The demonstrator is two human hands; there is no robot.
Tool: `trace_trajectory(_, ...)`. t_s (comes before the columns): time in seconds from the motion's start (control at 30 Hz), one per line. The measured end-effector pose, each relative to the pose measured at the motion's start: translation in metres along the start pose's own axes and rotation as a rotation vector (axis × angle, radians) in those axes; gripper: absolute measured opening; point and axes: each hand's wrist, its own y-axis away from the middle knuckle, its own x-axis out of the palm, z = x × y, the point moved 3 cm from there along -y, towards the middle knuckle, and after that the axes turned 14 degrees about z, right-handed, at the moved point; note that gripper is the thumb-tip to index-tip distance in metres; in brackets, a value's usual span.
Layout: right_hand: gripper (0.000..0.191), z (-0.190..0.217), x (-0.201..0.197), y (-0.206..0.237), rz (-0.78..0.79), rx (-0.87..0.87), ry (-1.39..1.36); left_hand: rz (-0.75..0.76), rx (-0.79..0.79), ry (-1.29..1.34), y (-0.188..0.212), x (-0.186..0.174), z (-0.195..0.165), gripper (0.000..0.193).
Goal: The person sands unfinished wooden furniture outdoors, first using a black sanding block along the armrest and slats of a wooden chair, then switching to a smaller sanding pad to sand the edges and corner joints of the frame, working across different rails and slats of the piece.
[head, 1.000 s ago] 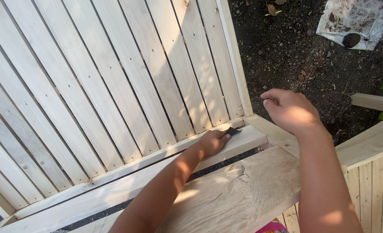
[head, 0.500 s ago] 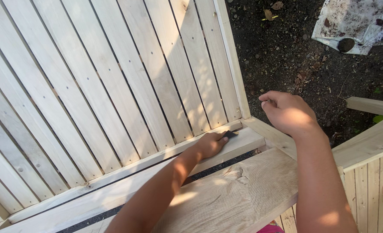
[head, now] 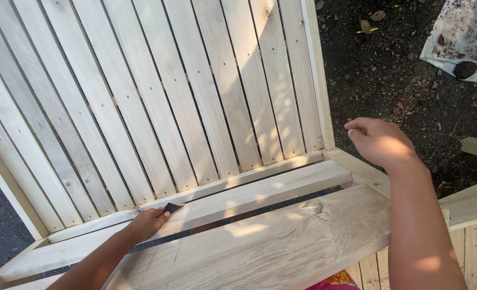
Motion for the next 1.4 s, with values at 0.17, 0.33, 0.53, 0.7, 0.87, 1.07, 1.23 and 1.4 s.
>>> trace_trajectory(0.17,0.036,-0.003,0.003,-0.006,0.001,0.007,-0.015,0.115,0.308,0.083,-0.063,0.054,-0.156,0.048)
trace_trajectory(0.33,0.035,0.000,0.006,-0.006,0.029,0.074,0.028,0.151,0.533,-0.093,-0.080,0.087,-0.281,0.056)
trace_trajectory(0.53,0.035,0.007,0.005,-0.001,0.036,0.059,0.010,0.250,0.115,-0.003,0.016,0.028,-0.119,0.043)
trace_trajectory(0.7,0.036,0.008,0.003,0.000,0.028,-0.004,0.009,0.194,0.212,-0.127,0.050,0.024,-0.089,0.049)
trace_trajectory(0.87,0.036,0.004,0.007,-0.004,0.039,0.017,0.018,0.207,0.644,-0.255,-0.008,0.078,-0.222,0.059)
trace_trajectory(1.07,0.035,0.004,0.012,-0.010,0.069,-0.009,0.075,0.189,0.471,-0.180,-0.013,0.063,-0.182,0.052)
trace_trajectory(1.23,0.035,0.006,0.012,-0.014,0.072,-0.071,0.070,0.089,-0.182,-0.149,0.046,-0.013,0.014,0.051)
trace_trajectory(1.4,0.036,0.005,0.010,-0.012,0.081,0.034,0.033,0.000,-0.217,-0.193,0.044,-0.012,0.020,0.057)
